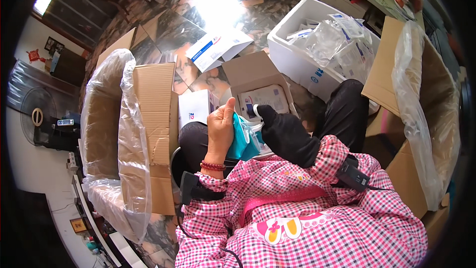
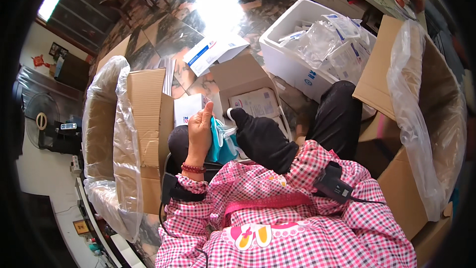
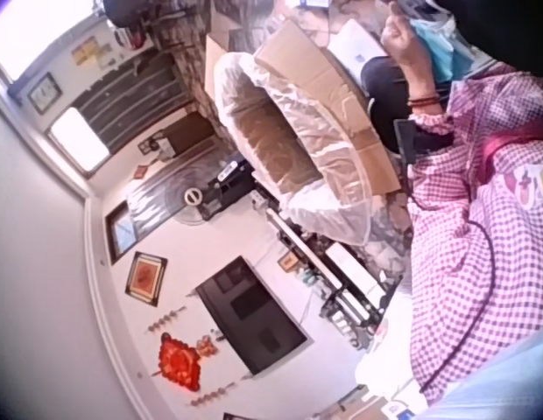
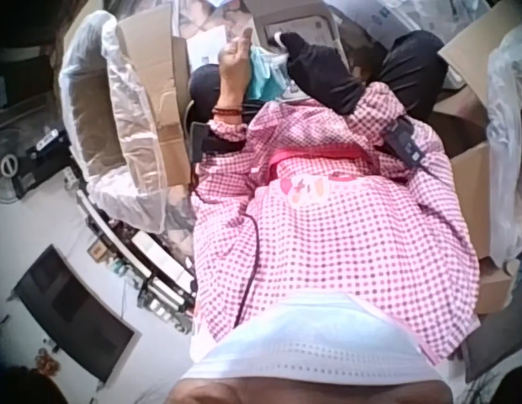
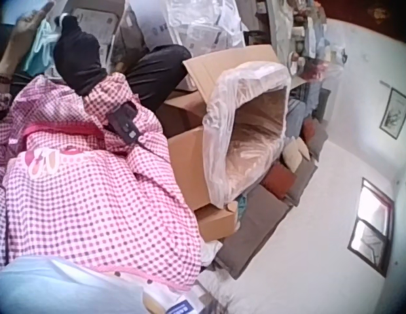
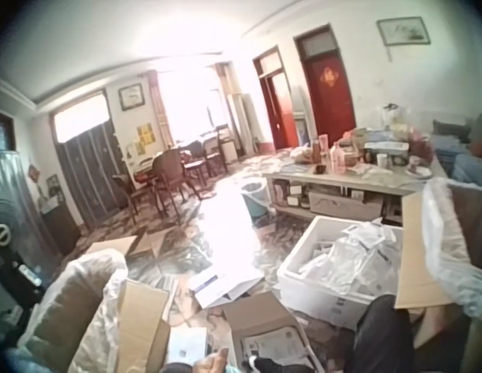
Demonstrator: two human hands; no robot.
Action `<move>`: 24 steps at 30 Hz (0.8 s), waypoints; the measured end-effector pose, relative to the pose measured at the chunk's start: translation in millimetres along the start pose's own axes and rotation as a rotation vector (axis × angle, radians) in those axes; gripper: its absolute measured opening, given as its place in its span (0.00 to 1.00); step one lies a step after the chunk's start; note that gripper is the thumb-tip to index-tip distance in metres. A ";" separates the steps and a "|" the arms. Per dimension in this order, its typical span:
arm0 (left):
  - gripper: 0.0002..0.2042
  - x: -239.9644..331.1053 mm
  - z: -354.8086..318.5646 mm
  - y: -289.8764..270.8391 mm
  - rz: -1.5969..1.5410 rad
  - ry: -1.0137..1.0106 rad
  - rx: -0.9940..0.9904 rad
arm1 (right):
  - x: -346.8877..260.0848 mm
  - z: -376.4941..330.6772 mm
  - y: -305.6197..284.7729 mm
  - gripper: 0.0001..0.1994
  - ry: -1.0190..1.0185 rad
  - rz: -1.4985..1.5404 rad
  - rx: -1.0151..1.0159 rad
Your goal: Inspecting and packing medical face masks into cardboard boxes and shipping envelopes.
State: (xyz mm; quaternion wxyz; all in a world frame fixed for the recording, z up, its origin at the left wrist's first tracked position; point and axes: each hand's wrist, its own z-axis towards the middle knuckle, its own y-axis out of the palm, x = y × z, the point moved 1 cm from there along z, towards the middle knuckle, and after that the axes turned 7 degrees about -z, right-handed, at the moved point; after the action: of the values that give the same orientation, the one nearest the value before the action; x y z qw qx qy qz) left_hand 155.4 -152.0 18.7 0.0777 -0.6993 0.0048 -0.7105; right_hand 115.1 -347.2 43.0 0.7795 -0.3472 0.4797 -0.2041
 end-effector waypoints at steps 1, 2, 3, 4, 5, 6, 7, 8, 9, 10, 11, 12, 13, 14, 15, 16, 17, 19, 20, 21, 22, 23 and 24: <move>0.27 3.1 -1.2 3.5 0.064 0.033 0.011 | 3.1 0.2 -3.1 0.14 0.004 -0.002 0.000; 0.27 6.9 -2.2 4.9 0.061 0.031 0.008 | 7.2 1.6 -7.6 0.14 -0.145 -0.116 -0.002; 0.27 12.2 -3.4 5.2 0.144 0.092 -0.012 | 9.2 3.1 -11.9 0.14 -0.296 -0.228 -0.003; 0.26 15.7 -4.5 5.9 0.226 0.153 -0.031 | 9.9 3.4 -18.2 0.14 -0.295 -0.229 -0.003; 0.26 16.8 -5.5 7.1 0.226 0.153 -0.033 | 8.4 3.4 -25.7 0.11 -0.342 -0.331 -0.069; 0.25 17.9 -7.8 8.6 0.367 0.218 -0.099 | 6.7 2.8 -29.7 0.08 -0.391 -0.433 -0.138; 0.25 18.5 -9.2 9.8 0.508 0.282 -0.165 | 5.7 0.2 -30.0 0.08 -0.391 -0.433 -0.138; 0.25 17.0 -7.2 9.1 0.508 0.282 -0.166 | 2.6 -5.4 -28.8 0.07 -0.438 -0.396 -0.147; 0.24 12.1 -1.8 7.0 0.407 0.225 -0.084 | -0.5 -14.1 -26.7 0.06 -0.483 -0.361 -0.156; 0.24 7.1 5.5 4.4 0.306 0.170 -0.004 | 5.6 -31.9 -7.8 0.06 -0.541 -0.290 -0.230; 0.22 -0.1 14.0 -11.8 0.113 0.039 0.166 | 2.4 -50.7 0.3 0.06 -0.704 -0.213 -0.335; 0.17 -1.0 24.9 -31.3 -0.437 -0.152 0.257 | 1.6 -86.0 7.7 0.07 -0.839 -0.138 -0.078; 0.16 2.7 34.9 -50.7 -0.482 -0.089 0.256 | -4.4 -101.2 9.2 0.07 -0.752 -0.212 -0.376; 0.17 33.7 34.8 -42.5 -0.460 -0.096 0.276 | -4.5 -108.1 9.0 0.07 -0.651 -0.273 -0.666; 0.18 31.9 39.6 -53.5 -0.413 -0.079 0.234 | 3.1 -99.2 2.7 0.06 -0.518 -0.211 -0.520; 0.18 34.9 41.4 -62.3 -0.358 -0.067 0.187 | 10.3 -84.9 -4.0 0.06 -0.376 -0.142 -0.371; 0.18 31.9 38.1 -58.8 -0.307 -0.063 0.179 | 16.2 -68.7 -13.7 0.05 -0.265 -0.207 -0.238; 0.20 31.7 34.7 -44.7 -0.204 -0.028 0.171 | 26.3 -37.3 -7.9 0.07 0.009 0.780 0.008; 0.21 26.9 32.8 -42.6 -0.176 -0.025 0.184 | 17.2 -21.7 -23.5 0.07 0.269 0.755 -0.166; 0.23 26.4 31.5 -32.2 -0.165 0.001 0.172 | 9.1 -9.8 -24.5 0.08 0.412 0.877 -0.173; 0.25 28.0 28.9 -22.3 -0.153 0.027 0.166 | -0.6 0.1 -20.8 0.09 0.553 0.999 -0.183; 0.27 28.9 26.8 -14.7 -0.103 0.061 0.162 | -3.7 2.2 -8.2 0.11 0.475 0.933 -0.147; 0.27 30.7 24.9 -9.4 -0.103 0.060 0.164 | -10.5 7.3 0.8 0.12 0.393 0.870 -0.116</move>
State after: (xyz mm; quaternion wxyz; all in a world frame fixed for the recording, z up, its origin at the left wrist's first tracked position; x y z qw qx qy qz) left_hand 178.9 -143.8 50.8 0.0978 -0.6682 -0.0868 -0.7324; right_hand 116.8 -337.3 50.9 0.6664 -0.1121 0.7294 0.1063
